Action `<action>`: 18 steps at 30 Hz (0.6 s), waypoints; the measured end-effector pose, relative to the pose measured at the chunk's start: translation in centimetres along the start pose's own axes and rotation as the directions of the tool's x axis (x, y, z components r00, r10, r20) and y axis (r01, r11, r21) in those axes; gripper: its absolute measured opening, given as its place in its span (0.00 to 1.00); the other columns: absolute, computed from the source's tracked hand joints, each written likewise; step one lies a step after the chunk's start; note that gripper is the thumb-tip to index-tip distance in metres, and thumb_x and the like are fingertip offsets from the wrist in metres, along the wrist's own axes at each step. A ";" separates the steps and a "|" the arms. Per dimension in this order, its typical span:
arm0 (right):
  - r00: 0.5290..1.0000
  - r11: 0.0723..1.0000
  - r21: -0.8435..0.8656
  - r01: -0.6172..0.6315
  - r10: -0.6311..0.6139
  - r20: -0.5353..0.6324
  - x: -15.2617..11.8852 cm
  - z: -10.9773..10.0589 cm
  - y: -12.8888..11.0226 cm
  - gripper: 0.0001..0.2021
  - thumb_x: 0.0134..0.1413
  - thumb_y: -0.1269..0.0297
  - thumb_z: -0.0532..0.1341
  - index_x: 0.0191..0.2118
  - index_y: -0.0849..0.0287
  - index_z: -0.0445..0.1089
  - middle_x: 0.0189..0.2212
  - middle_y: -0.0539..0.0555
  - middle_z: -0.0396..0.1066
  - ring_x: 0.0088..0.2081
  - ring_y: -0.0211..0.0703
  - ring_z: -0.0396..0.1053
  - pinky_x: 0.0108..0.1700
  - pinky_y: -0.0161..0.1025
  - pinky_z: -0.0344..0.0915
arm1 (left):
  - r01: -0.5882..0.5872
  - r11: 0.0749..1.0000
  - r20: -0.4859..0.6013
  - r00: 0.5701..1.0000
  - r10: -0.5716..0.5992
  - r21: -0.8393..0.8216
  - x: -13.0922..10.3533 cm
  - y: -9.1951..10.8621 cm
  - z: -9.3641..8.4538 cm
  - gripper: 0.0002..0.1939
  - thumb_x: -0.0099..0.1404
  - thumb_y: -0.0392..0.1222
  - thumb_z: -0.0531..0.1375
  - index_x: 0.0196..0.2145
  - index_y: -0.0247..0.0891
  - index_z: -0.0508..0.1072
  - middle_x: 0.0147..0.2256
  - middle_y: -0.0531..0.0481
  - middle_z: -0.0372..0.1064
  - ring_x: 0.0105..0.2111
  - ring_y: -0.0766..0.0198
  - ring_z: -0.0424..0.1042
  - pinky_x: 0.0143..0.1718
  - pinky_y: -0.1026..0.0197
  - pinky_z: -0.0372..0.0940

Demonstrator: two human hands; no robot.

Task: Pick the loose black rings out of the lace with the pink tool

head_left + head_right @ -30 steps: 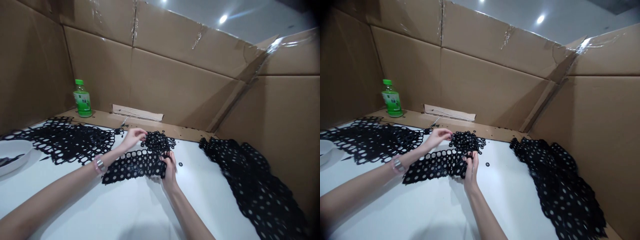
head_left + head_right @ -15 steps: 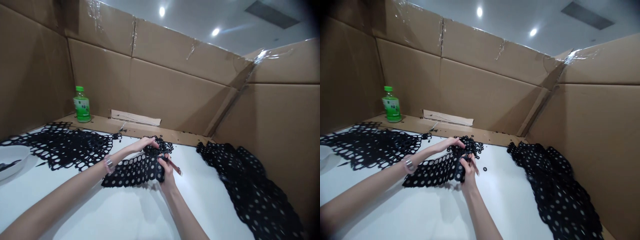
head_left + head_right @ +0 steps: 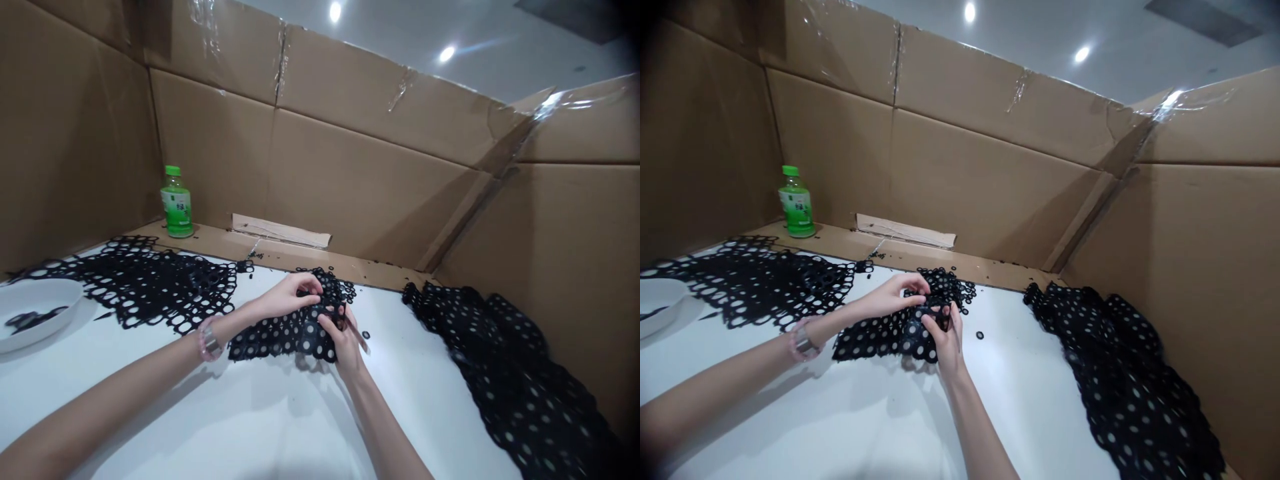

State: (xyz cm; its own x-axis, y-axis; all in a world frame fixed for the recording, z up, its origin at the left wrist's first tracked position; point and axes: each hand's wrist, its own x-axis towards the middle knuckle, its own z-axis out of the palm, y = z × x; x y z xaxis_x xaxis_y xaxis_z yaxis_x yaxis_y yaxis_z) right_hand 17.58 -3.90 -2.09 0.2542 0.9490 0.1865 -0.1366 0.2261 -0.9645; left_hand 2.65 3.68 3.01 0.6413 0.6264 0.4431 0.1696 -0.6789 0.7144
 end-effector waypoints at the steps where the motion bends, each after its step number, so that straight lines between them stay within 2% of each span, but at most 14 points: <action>1: 1.000 1.000 0.007 0.010 -0.009 -0.012 0.0 0.0 0.1 0.15 0.40 0.63 0.66 0.35 0.55 0.63 0.33 0.48 0.68 0.38 0.43 0.66 0.45 0.40 0.61 | -0.024 0.997 -0.094 0.995 0.030 0.068 -0.2 0.1 0.2 0.09 0.59 0.45 0.56 0.31 0.35 0.68 0.30 0.49 0.67 0.31 0.65 0.65 0.35 0.65 0.60; 2: 1.000 1.000 0.015 0.016 -0.015 -0.027 0.1 -0.1 0.2 0.14 0.40 0.64 0.66 0.35 0.54 0.63 0.32 0.48 0.68 0.37 0.43 0.66 0.44 0.40 0.61 | -0.047 0.990 -0.144 0.987 0.067 0.132 -0.4 0.2 0.5 0.10 0.59 0.45 0.57 0.28 0.35 0.67 0.28 0.50 0.65 0.29 0.66 0.64 0.33 0.65 0.59; 4: 0.999 0.999 0.042 0.007 -0.005 -0.044 0.2 -0.1 0.3 0.14 0.40 0.64 0.66 0.34 0.54 0.63 0.30 0.47 0.67 0.35 0.42 0.66 0.42 0.39 0.62 | -0.081 0.978 -0.081 0.992 0.098 0.190 -0.8 0.2 1.1 0.13 0.58 0.47 0.57 0.23 0.35 0.65 0.22 0.54 0.61 0.23 0.69 0.59 0.26 0.67 0.55; 7: 0.998 0.994 0.108 -0.037 0.041 -0.042 0.2 -0.1 0.5 0.13 0.40 0.64 0.66 0.33 0.54 0.62 0.28 0.46 0.66 0.33 0.41 0.65 0.40 0.38 0.63 | -0.014 0.996 0.073 0.997 0.008 0.086 -0.9 -0.2 1.7 0.15 0.56 0.49 0.58 0.23 0.35 0.64 0.19 0.57 0.58 0.20 0.72 0.55 0.21 0.68 0.52; 9: 0.998 0.992 0.122 -0.040 0.045 -0.039 0.2 -0.1 0.4 0.13 0.40 0.64 0.66 0.32 0.54 0.62 0.28 0.46 0.65 0.33 0.40 0.65 0.40 0.37 0.63 | 0.063 0.998 0.107 0.992 -0.063 0.002 -0.7 -0.5 1.8 0.15 0.58 0.49 0.57 0.24 0.34 0.65 0.21 0.56 0.60 0.21 0.71 0.57 0.21 0.69 0.53; 12: 0.998 0.996 0.088 -0.010 0.015 -0.054 0.2 0.0 0.3 0.13 0.39 0.64 0.66 0.31 0.55 0.61 0.27 0.46 0.64 0.32 0.39 0.64 0.39 0.37 0.63 | 0.077 0.997 0.138 0.988 -0.074 -0.012 -0.7 -0.8 2.0 0.13 0.60 0.47 0.54 0.27 0.34 0.66 0.23 0.54 0.63 0.23 0.70 0.60 0.23 0.69 0.55; 15: 0.995 0.997 0.074 -0.012 0.019 -0.094 0.0 0.3 0.1 0.14 0.37 0.64 0.66 0.32 0.55 0.62 0.28 0.47 0.64 0.34 0.41 0.64 0.40 0.37 0.63 | 0.054 0.999 0.097 0.994 -0.054 0.008 -0.8 -1.1 2.3 0.12 0.61 0.43 0.52 0.26 0.34 0.67 0.21 0.54 0.64 0.22 0.70 0.61 0.23 0.69 0.55; 18: 0.992 0.991 0.130 -0.030 0.046 -0.121 0.0 0.4 0.1 0.13 0.37 0.66 0.65 0.32 0.55 0.62 0.29 0.46 0.64 0.34 0.40 0.64 0.39 0.36 0.63 | 0.127 0.989 -0.015 0.992 -0.128 -0.074 -0.5 -2.0 1.8 0.12 0.60 0.44 0.52 0.24 0.34 0.67 0.19 0.54 0.65 0.20 0.70 0.63 0.23 0.68 0.58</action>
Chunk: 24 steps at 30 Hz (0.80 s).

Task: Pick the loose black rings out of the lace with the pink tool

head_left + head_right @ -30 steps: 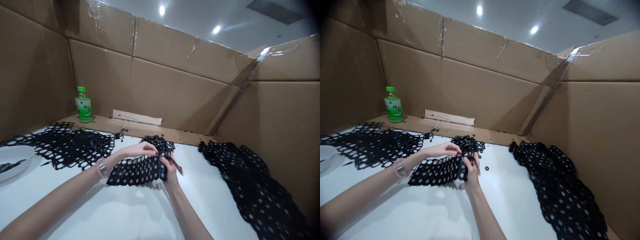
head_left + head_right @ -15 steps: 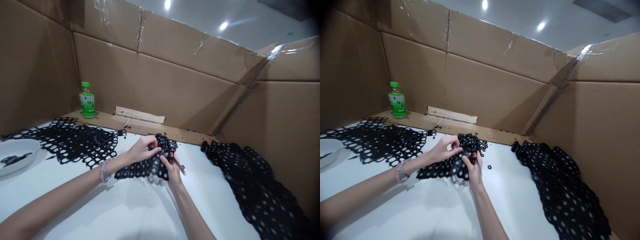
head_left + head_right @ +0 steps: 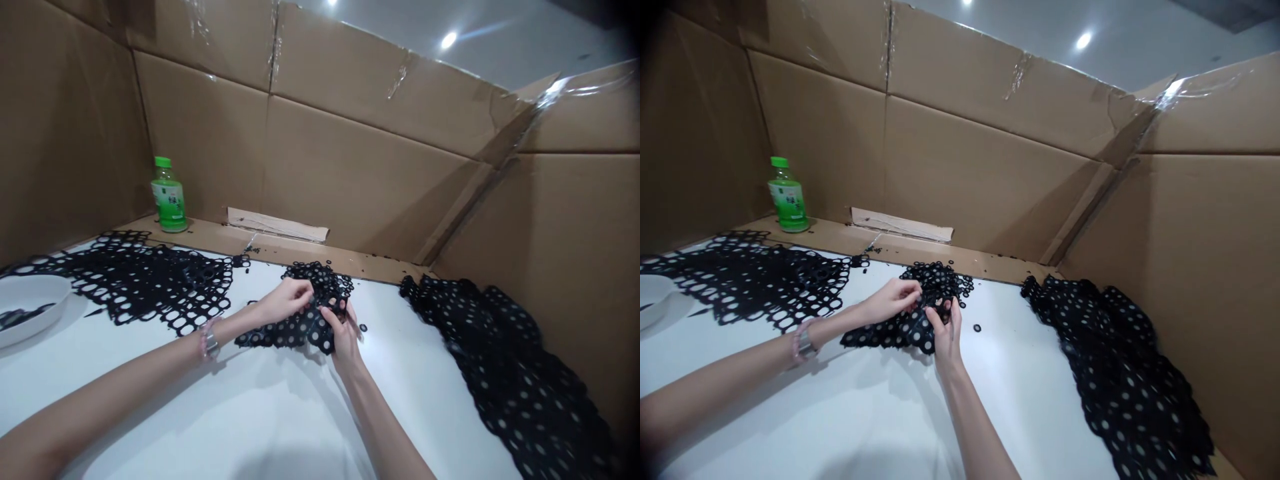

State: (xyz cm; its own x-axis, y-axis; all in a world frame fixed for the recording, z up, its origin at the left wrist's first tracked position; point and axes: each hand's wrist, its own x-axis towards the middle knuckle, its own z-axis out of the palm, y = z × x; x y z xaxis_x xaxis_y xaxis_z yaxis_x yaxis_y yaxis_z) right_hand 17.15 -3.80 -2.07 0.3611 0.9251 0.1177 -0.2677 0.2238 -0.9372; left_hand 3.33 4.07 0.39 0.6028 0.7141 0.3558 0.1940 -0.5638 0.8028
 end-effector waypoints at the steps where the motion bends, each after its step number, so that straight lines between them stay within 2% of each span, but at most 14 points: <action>1: 1.000 1.000 0.016 -0.004 0.004 -0.017 0.0 0.0 0.0 0.12 0.37 0.68 0.65 0.30 0.55 0.62 0.28 0.46 0.64 0.33 0.39 0.63 0.37 0.35 0.62 | 0.032 0.999 -0.044 0.998 -0.033 -0.028 0.4 -0.4 -0.5 0.12 0.59 0.45 0.52 0.25 0.34 0.66 0.19 0.53 0.65 0.19 0.69 0.64 0.23 0.68 0.59; 3: 0.999 0.999 0.052 -0.016 0.019 -0.049 0.0 0.1 0.0 0.10 0.36 0.70 0.63 0.27 0.55 0.60 0.25 0.45 0.63 0.29 0.37 0.61 0.32 0.33 0.61 | 0.071 0.996 -0.137 0.988 -0.076 -0.045 1.8 -1.4 -1.8 0.14 0.60 0.47 0.49 0.26 0.34 0.65 0.20 0.52 0.66 0.18 0.69 0.65 0.22 0.66 0.61; 5: 0.997 0.991 0.114 -0.071 0.075 -0.032 0.0 0.1 0.0 0.09 0.36 0.71 0.61 0.26 0.56 0.60 0.23 0.44 0.62 0.26 0.36 0.60 0.29 0.32 0.59 | 0.082 0.996 -0.233 0.969 -0.085 -0.020 3.5 -2.4 -2.9 0.15 0.61 0.47 0.48 0.27 0.34 0.65 0.21 0.50 0.66 0.18 0.68 0.65 0.22 0.65 0.62; 7: 0.989 0.973 0.178 -0.148 0.141 0.047 -0.1 0.1 -0.1 0.07 0.37 0.71 0.60 0.26 0.56 0.59 0.22 0.44 0.60 0.24 0.35 0.58 0.28 0.32 0.57 | 0.085 0.996 -0.286 0.955 -0.076 0.021 5.2 -3.3 -2.9 0.13 0.60 0.45 0.49 0.29 0.33 0.67 0.23 0.49 0.67 0.20 0.66 0.66 0.25 0.63 0.62; 9: 0.981 0.969 0.175 -0.172 0.153 0.117 -0.1 0.0 -0.2 0.08 0.38 0.69 0.61 0.26 0.56 0.60 0.21 0.44 0.59 0.23 0.34 0.57 0.28 0.31 0.57 | 0.073 0.995 -0.276 0.960 -0.053 0.061 6.3 -3.6 -2.0 0.12 0.58 0.43 0.53 0.34 0.32 0.69 0.26 0.47 0.69 0.24 0.63 0.67 0.31 0.60 0.63; 12: 0.984 0.986 0.119 -0.115 0.096 0.153 -0.1 -0.2 -0.3 0.11 0.37 0.67 0.64 0.28 0.56 0.61 0.23 0.44 0.60 0.26 0.35 0.59 0.30 0.32 0.58 | 0.016 0.996 -0.185 0.983 0.001 0.091 6.4 -3.2 -0.2 0.18 0.55 0.43 0.57 0.42 0.31 0.68 0.36 0.42 0.70 0.35 0.58 0.69 0.41 0.57 0.61; 14: 0.986 0.991 0.101 -0.083 0.067 0.151 0.1 -0.4 -0.3 0.12 0.37 0.65 0.65 0.28 0.56 0.60 0.23 0.45 0.61 0.27 0.37 0.61 0.32 0.34 0.59 | -0.038 0.996 -0.083 0.996 0.045 0.087 5.2 -2.2 0.3 0.17 0.57 0.46 0.57 0.41 0.33 0.70 0.39 0.43 0.70 0.39 0.58 0.68 0.44 0.59 0.60; 16: 0.990 0.995 0.089 -0.049 0.037 0.134 0.2 -0.6 -0.2 0.13 0.38 0.64 0.65 0.29 0.56 0.60 0.25 0.46 0.62 0.29 0.39 0.62 0.35 0.35 0.60 | -0.085 0.996 0.115 0.990 0.080 0.041 3.7 -1.2 -0.1 0.16 0.61 0.49 0.53 0.35 0.34 0.71 0.35 0.47 0.70 0.36 0.61 0.67 0.41 0.62 0.60; 18: 0.994 0.998 0.059 -0.013 0.007 0.107 0.3 -0.6 -0.1 0.12 0.39 0.63 0.65 0.30 0.56 0.61 0.26 0.46 0.64 0.31 0.40 0.63 0.37 0.37 0.61 | -0.099 0.995 0.304 0.948 0.096 -0.003 2.4 -0.2 -0.9 0.18 0.63 0.51 0.50 0.30 0.34 0.70 0.28 0.52 0.68 0.30 0.65 0.65 0.34 0.66 0.59; 19: 0.995 0.999 0.039 -0.003 -0.001 0.098 0.4 -0.6 -0.1 0.12 0.39 0.63 0.65 0.30 0.56 0.61 0.27 0.46 0.64 0.32 0.40 0.63 0.39 0.37 0.60 | -0.103 0.995 0.359 0.928 0.100 -0.011 2.0 0.2 -1.3 0.19 0.63 0.52 0.50 0.28 0.33 0.69 0.25 0.54 0.65 0.28 0.67 0.62 0.32 0.67 0.58; 22: 0.995 1.000 -0.005 -0.008 0.008 0.102 0.3 -0.5 -0.2 0.14 0.38 0.63 0.66 0.32 0.55 0.62 0.28 0.46 0.65 0.33 0.41 0.64 0.41 0.37 0.60 | -0.134 0.991 0.360 0.926 0.118 0.021 1.4 0.9 -2.3 0.18 0.62 0.52 0.52 0.25 0.33 0.66 0.23 0.57 0.57 0.25 0.70 0.57 0.28 0.68 0.53; 24: 0.992 1.000 -0.023 -0.017 0.019 0.128 0.2 -0.5 -0.3 0.14 0.38 0.63 0.67 0.32 0.55 0.62 0.29 0.46 0.65 0.34 0.41 0.64 0.40 0.37 0.60 | -0.159 0.986 0.351 0.926 0.135 0.042 1.5 1.0 -2.6 0.18 0.62 0.51 0.51 0.25 0.33 0.65 0.23 0.57 0.57 0.26 0.70 0.57 0.29 0.68 0.54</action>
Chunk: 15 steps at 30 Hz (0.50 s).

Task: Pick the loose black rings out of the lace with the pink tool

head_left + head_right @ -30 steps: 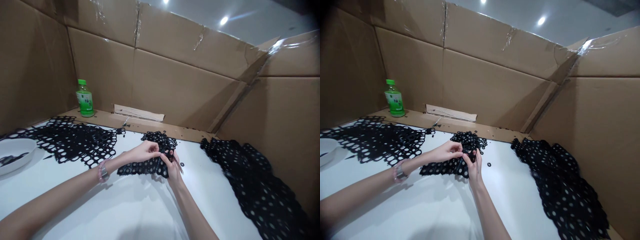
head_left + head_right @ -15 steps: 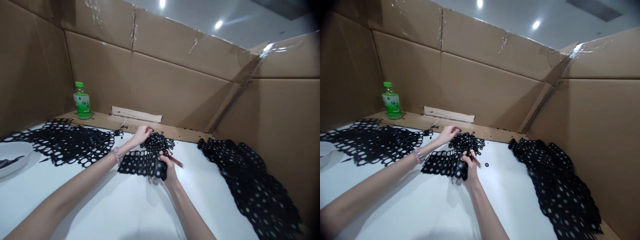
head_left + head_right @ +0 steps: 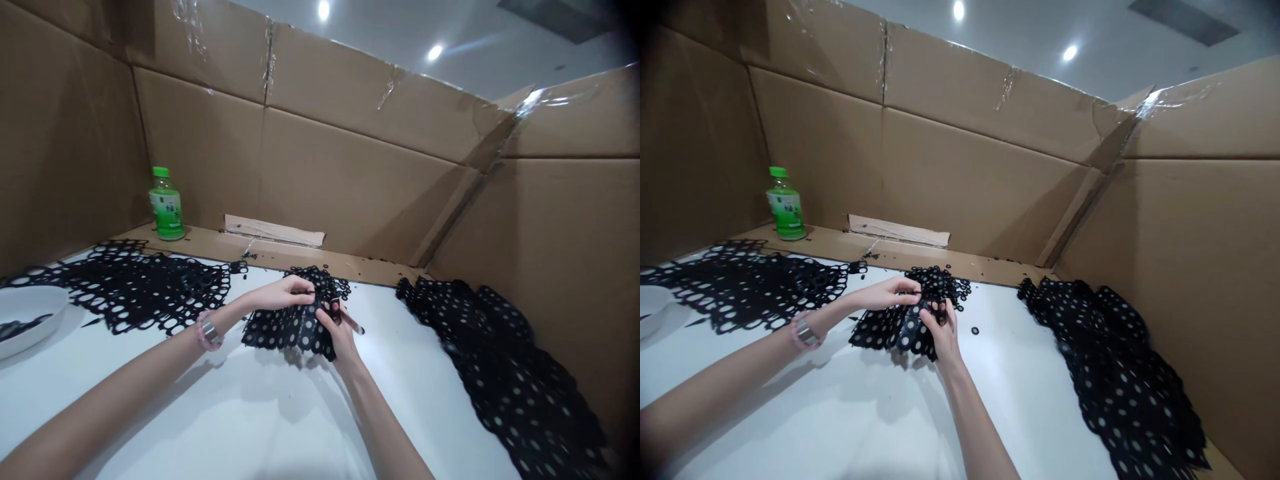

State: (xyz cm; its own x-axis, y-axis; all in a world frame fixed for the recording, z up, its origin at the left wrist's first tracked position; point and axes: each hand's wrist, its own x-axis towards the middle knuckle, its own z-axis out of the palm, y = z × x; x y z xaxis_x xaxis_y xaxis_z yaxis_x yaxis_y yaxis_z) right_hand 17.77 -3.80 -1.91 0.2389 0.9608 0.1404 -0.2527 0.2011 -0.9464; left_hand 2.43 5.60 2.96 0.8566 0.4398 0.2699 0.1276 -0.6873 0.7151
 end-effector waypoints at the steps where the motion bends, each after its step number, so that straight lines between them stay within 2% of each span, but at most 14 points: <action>1: 1.000 1.000 -0.013 0.004 -0.004 0.010 0.0 0.0 -0.1 0.14 0.38 0.63 0.67 0.31 0.55 0.62 0.28 0.46 0.65 0.34 0.40 0.63 0.40 0.36 0.60 | -0.004 1.000 -0.001 1.000 0.004 0.012 0.0 0.1 0.0 0.17 0.63 0.50 0.51 0.25 0.34 0.65 0.24 0.56 0.58 0.26 0.69 0.57 0.30 0.68 0.54; 2: 1.000 0.999 -0.034 0.014 -0.014 0.016 0.0 0.0 -0.1 0.13 0.38 0.63 0.67 0.30 0.55 0.62 0.27 0.46 0.64 0.33 0.40 0.63 0.39 0.36 0.60 | -0.009 1.000 -0.022 1.000 0.010 0.028 0.0 0.1 0.1 0.16 0.63 0.50 0.51 0.26 0.34 0.65 0.25 0.55 0.60 0.27 0.69 0.59 0.31 0.68 0.55; 4: 0.999 0.996 -0.068 0.050 -0.050 0.001 0.0 -0.1 -0.1 0.12 0.39 0.63 0.66 0.28 0.56 0.61 0.25 0.45 0.63 0.31 0.39 0.62 0.37 0.35 0.60 | -0.026 0.995 -0.158 0.987 0.041 0.096 0.0 0.4 0.6 0.13 0.61 0.48 0.54 0.29 0.35 0.66 0.28 0.53 0.63 0.30 0.67 0.61 0.33 0.66 0.57; 6: 0.997 0.995 -0.063 0.073 -0.075 -0.027 0.1 -0.2 -0.1 0.11 0.40 0.64 0.65 0.28 0.56 0.62 0.26 0.45 0.64 0.31 0.38 0.62 0.38 0.35 0.60 | -0.028 0.983 -0.332 0.939 0.089 0.183 -0.1 0.7 1.3 0.12 0.59 0.47 0.56 0.30 0.35 0.66 0.30 0.51 0.63 0.31 0.65 0.62 0.34 0.65 0.57; 7: 0.996 0.996 -0.049 0.074 -0.076 -0.044 0.1 -0.2 0.0 0.11 0.41 0.64 0.65 0.29 0.56 0.62 0.27 0.45 0.65 0.32 0.38 0.62 0.38 0.35 0.60 | -0.022 0.977 -0.377 0.920 0.103 0.213 -0.1 0.9 1.7 0.12 0.59 0.48 0.57 0.29 0.35 0.66 0.29 0.51 0.63 0.30 0.66 0.62 0.33 0.65 0.57; 8: 0.996 0.997 -0.030 0.068 -0.069 -0.057 0.1 -0.2 0.1 0.11 0.41 0.64 0.65 0.30 0.56 0.63 0.28 0.45 0.66 0.33 0.39 0.63 0.39 0.35 0.60 | -0.015 0.975 -0.380 0.919 0.101 0.224 -0.2 1.0 2.1 0.12 0.58 0.48 0.58 0.27 0.35 0.65 0.27 0.52 0.63 0.28 0.67 0.61 0.30 0.66 0.57; 11: 0.996 0.999 0.020 0.031 -0.029 -0.083 0.1 -0.1 0.2 0.12 0.40 0.63 0.65 0.31 0.56 0.63 0.28 0.45 0.67 0.33 0.39 0.64 0.38 0.36 0.61 | 0.015 0.991 -0.265 0.964 0.021 0.132 -0.1 1.1 2.9 0.14 0.57 0.50 0.58 0.26 0.34 0.66 0.22 0.54 0.61 0.22 0.70 0.59 0.23 0.68 0.55; 15: 0.993 1.000 0.026 0.015 -0.011 -0.121 0.1 0.0 0.5 0.13 0.38 0.63 0.66 0.31 0.55 0.62 0.28 0.46 0.67 0.34 0.40 0.65 0.40 0.37 0.61 | 0.077 0.994 -0.190 0.977 -0.092 -0.083 0.3 0.4 3.1 0.13 0.58 0.48 0.57 0.29 0.32 0.70 0.25 0.50 0.69 0.25 0.68 0.65 0.27 0.68 0.60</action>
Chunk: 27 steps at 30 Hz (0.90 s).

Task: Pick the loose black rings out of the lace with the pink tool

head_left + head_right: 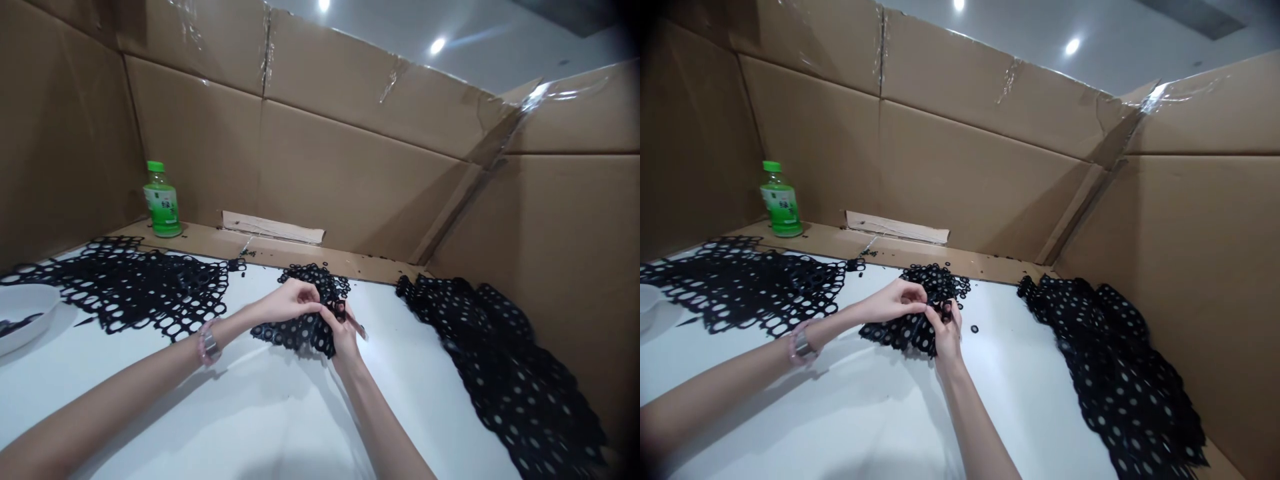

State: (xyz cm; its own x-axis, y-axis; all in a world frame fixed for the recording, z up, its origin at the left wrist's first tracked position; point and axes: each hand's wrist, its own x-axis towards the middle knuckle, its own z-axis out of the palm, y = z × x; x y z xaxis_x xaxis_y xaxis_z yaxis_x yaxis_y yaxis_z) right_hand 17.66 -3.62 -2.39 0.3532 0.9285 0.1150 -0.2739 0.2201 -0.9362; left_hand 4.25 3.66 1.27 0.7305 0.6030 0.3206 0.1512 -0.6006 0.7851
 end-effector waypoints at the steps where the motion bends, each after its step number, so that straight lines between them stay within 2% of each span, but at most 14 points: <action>1: 1.000 1.000 -0.002 -0.004 0.004 -0.012 0.1 0.0 0.1 0.14 0.38 0.63 0.66 0.32 0.55 0.63 0.30 0.46 0.68 0.35 0.41 0.65 0.41 0.38 0.62 | 0.037 0.998 0.001 0.999 -0.037 -0.042 0.1 -0.3 -0.1 0.13 0.57 0.47 0.57 0.28 0.32 0.71 0.25 0.50 0.70 0.25 0.67 0.66 0.27 0.67 0.61; 4: 0.998 0.998 0.044 -0.050 0.051 -0.025 0.3 0.1 0.7 0.14 0.38 0.64 0.65 0.34 0.55 0.63 0.33 0.49 0.69 0.37 0.43 0.66 0.41 0.40 0.62 | 0.167 0.973 -0.029 0.984 -0.174 -0.160 0.7 -1.5 -0.8 0.14 0.55 0.48 0.58 0.25 0.31 0.72 0.21 0.48 0.70 0.22 0.66 0.68 0.25 0.66 0.63; 6: 0.996 0.989 0.129 -0.078 0.083 -0.037 0.4 0.2 1.0 0.11 0.38 0.65 0.64 0.31 0.55 0.63 0.29 0.48 0.69 0.34 0.42 0.66 0.38 0.39 0.63 | 0.211 0.956 -0.095 0.967 -0.234 -0.205 1.3 -2.6 -1.8 0.15 0.55 0.48 0.58 0.24 0.31 0.71 0.20 0.48 0.70 0.21 0.65 0.69 0.23 0.65 0.64; 9: 0.992 0.975 0.205 -0.079 0.097 -0.079 0.4 0.3 1.1 0.08 0.37 0.67 0.61 0.25 0.55 0.59 0.21 0.45 0.64 0.26 0.39 0.64 0.32 0.36 0.62 | 0.201 0.960 -0.270 0.930 -0.249 -0.192 2.9 -4.4 -3.3 0.16 0.57 0.49 0.54 0.29 0.30 0.71 0.22 0.46 0.71 0.22 0.64 0.70 0.24 0.64 0.64; 11: 0.992 0.979 0.181 -0.096 0.108 -0.059 0.3 0.3 1.0 0.08 0.37 0.67 0.62 0.26 0.56 0.60 0.22 0.45 0.65 0.27 0.39 0.64 0.32 0.36 0.62 | 0.191 0.968 -0.355 0.904 -0.238 -0.162 4.3 -5.7 -3.7 0.18 0.59 0.49 0.52 0.32 0.29 0.71 0.25 0.44 0.72 0.25 0.63 0.71 0.27 0.62 0.65; 13: 0.992 0.981 0.148 -0.124 0.127 -0.010 0.0 0.3 0.7 0.11 0.35 0.67 0.64 0.29 0.56 0.62 0.25 0.46 0.67 0.30 0.40 0.66 0.35 0.36 0.63 | 0.173 0.977 -0.370 0.906 -0.207 -0.124 5.4 -6.7 -3.4 0.19 0.56 0.49 0.55 0.36 0.28 0.71 0.30 0.41 0.73 0.28 0.61 0.71 0.31 0.58 0.66; 16: 0.986 0.970 0.177 -0.165 0.167 0.002 -0.2 0.3 0.3 0.15 0.33 0.67 0.66 0.32 0.55 0.63 0.28 0.46 0.69 0.33 0.41 0.67 0.38 0.38 0.63 | 0.120 0.990 -0.302 0.943 -0.137 -0.075 6.0 -7.3 -2.2 0.26 0.49 0.48 0.62 0.44 0.31 0.69 0.43 0.38 0.70 0.38 0.55 0.71 0.40 0.54 0.65; 19: 0.978 0.955 0.214 -0.204 0.211 -0.008 -0.3 0.4 -0.1 0.17 0.32 0.66 0.66 0.34 0.55 0.64 0.29 0.48 0.70 0.36 0.45 0.68 0.40 0.40 0.64 | 0.066 0.997 -0.253 0.965 -0.071 -0.029 4.8 -6.4 -1.4 0.27 0.51 0.51 0.62 0.47 0.35 0.68 0.51 0.40 0.64 0.50 0.53 0.63 0.50 0.53 0.58; 20: 0.978 0.956 0.212 -0.203 0.208 0.000 -0.3 0.4 -0.2 0.17 0.32 0.66 0.65 0.34 0.56 0.64 0.30 0.48 0.70 0.37 0.46 0.68 0.41 0.41 0.64 | 0.048 0.999 -0.198 0.979 -0.050 -0.014 4.1 -5.8 -1.4 0.25 0.53 0.52 0.60 0.46 0.36 0.69 0.50 0.41 0.65 0.50 0.53 0.63 0.51 0.54 0.56; 22: 0.986 0.968 0.187 -0.169 0.168 0.022 -0.2 0.4 -0.2 0.16 0.33 0.66 0.65 0.34 0.56 0.65 0.31 0.49 0.71 0.38 0.46 0.68 0.42 0.41 0.64 | 0.011 1.000 0.005 1.000 -0.011 0.008 2.7 -4.4 -1.5 0.19 0.59 0.53 0.55 0.40 0.36 0.72 0.43 0.45 0.70 0.45 0.56 0.66 0.48 0.58 0.58; 24: 0.993 0.980 0.159 -0.118 0.116 0.025 0.0 0.2 -0.2 0.14 0.34 0.66 0.65 0.32 0.56 0.65 0.32 0.49 0.71 0.38 0.45 0.68 0.43 0.41 0.63 | 0.003 1.000 0.182 0.983 -0.002 -0.002 1.6 -2.9 -1.8 0.20 0.62 0.53 0.51 0.33 0.35 0.73 0.35 0.49 0.72 0.38 0.59 0.68 0.42 0.62 0.60; 25: 0.995 0.984 0.145 -0.099 0.097 0.020 0.1 0.0 -0.1 0.13 0.35 0.65 0.65 0.32 0.56 0.66 0.32 0.49 0.72 0.38 0.45 0.68 0.43 0.40 0.63 | 0.014 1.000 0.204 0.979 -0.010 -0.016 1.1 -2.2 -1.9 0.22 0.63 0.54 0.48 0.31 0.34 0.73 0.33 0.50 0.71 0.36 0.60 0.67 0.40 0.63 0.60; 27: 0.997 0.990 0.114 -0.080 0.080 0.007 0.4 -0.3 0.0 0.13 0.36 0.64 0.65 0.33 0.57 0.66 0.33 0.50 0.72 0.38 0.45 0.68 0.43 0.41 0.63 | 0.038 0.998 0.146 0.989 -0.031 -0.046 0.6 -1.1 -2.1 0.24 0.64 0.56 0.45 0.29 0.34 0.71 0.31 0.50 0.70 0.35 0.61 0.66 0.39 0.64 0.59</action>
State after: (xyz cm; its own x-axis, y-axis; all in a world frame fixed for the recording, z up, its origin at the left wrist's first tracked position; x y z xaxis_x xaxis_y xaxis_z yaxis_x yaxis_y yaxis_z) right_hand 18.01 -3.34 -2.47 0.3236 0.9453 0.0422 -0.4011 0.1775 -0.8987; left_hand 3.12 5.79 1.75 0.8148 0.5382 0.2155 0.1481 -0.5526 0.8202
